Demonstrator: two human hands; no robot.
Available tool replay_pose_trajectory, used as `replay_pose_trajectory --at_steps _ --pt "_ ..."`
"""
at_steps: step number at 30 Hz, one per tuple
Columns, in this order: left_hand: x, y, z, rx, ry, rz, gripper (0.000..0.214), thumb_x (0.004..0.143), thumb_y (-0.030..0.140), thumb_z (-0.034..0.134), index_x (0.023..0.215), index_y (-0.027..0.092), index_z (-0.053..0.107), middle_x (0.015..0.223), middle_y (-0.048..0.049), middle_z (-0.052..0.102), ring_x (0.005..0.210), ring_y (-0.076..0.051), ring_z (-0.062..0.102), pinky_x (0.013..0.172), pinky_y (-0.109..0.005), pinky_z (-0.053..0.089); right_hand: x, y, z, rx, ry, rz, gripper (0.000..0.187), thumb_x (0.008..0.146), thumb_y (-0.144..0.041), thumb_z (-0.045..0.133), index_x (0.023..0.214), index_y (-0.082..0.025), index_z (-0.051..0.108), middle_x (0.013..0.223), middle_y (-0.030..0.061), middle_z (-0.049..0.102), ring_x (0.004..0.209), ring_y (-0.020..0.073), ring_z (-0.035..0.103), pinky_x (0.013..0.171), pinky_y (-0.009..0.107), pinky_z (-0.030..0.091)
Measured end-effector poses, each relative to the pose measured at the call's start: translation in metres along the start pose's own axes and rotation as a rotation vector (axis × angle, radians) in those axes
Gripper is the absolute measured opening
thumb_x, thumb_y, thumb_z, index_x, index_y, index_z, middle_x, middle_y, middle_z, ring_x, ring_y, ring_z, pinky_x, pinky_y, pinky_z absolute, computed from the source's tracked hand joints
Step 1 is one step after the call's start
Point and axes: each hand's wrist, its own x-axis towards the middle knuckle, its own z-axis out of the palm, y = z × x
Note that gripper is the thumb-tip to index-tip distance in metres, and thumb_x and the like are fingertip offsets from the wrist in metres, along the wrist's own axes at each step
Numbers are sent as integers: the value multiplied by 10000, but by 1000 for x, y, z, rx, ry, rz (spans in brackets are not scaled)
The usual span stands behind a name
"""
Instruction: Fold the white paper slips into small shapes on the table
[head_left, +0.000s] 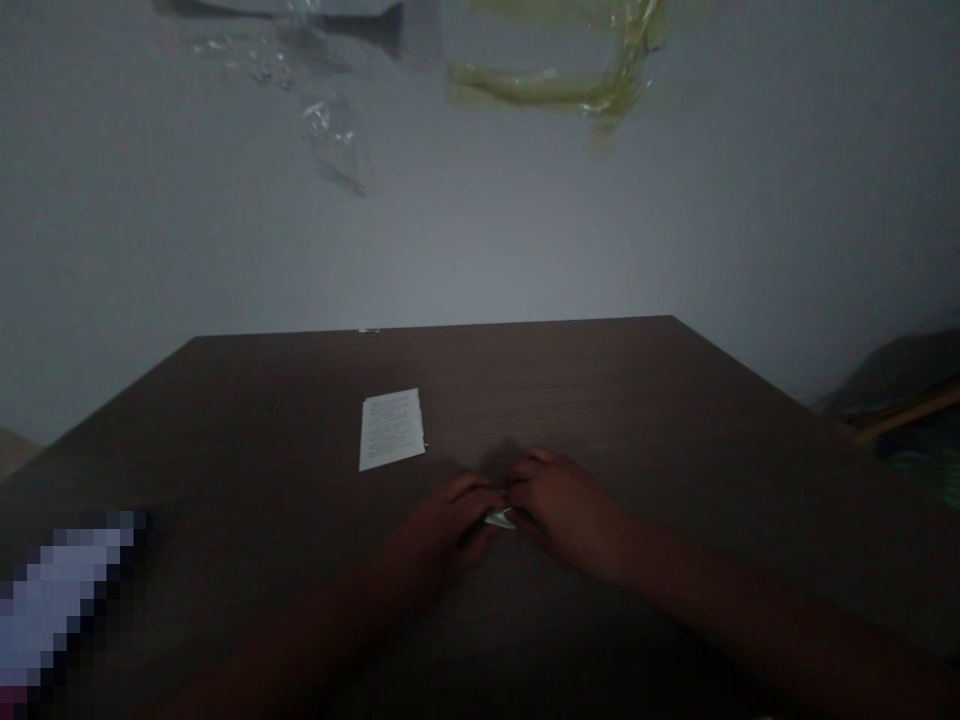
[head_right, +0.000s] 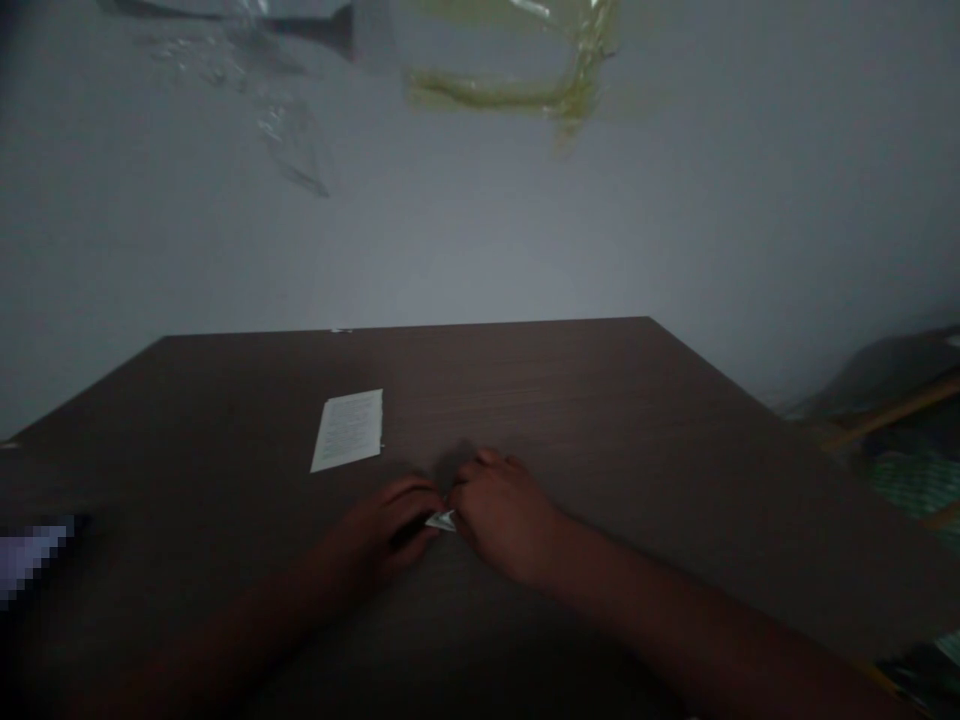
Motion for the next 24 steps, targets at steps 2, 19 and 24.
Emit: replay_pose_trajectory --at_steps 2,19,24 --pt "1 0 1 12 -12 7 379 950 -23 668 1202 252 736 1296 -70 801 1190 -259 789 1035 -387 661 1 0 0 -27 -7 11 157 1065 -141 763 969 -214 862 1027 92 840 1037 298 741 937 429 594" --pt "-1 -6 -10 49 131 -74 199 1022 81 641 1127 242 694 1169 -62 788 1062 -268 812 955 -397 689 -5 20 18 443 199 -50 292 993 -149 845 1264 -235 780 1276 88 818 1237 272 770 1079 430 625" --pt "0 -6 -14 57 156 -101 210 1006 77 616 1094 247 705 1138 -49 794 1012 -256 814 913 -386 697 -5 35 29 405 243 -76 174 1031 -119 768 1157 -234 805 1119 69 795 998 236 775 905 370 633"
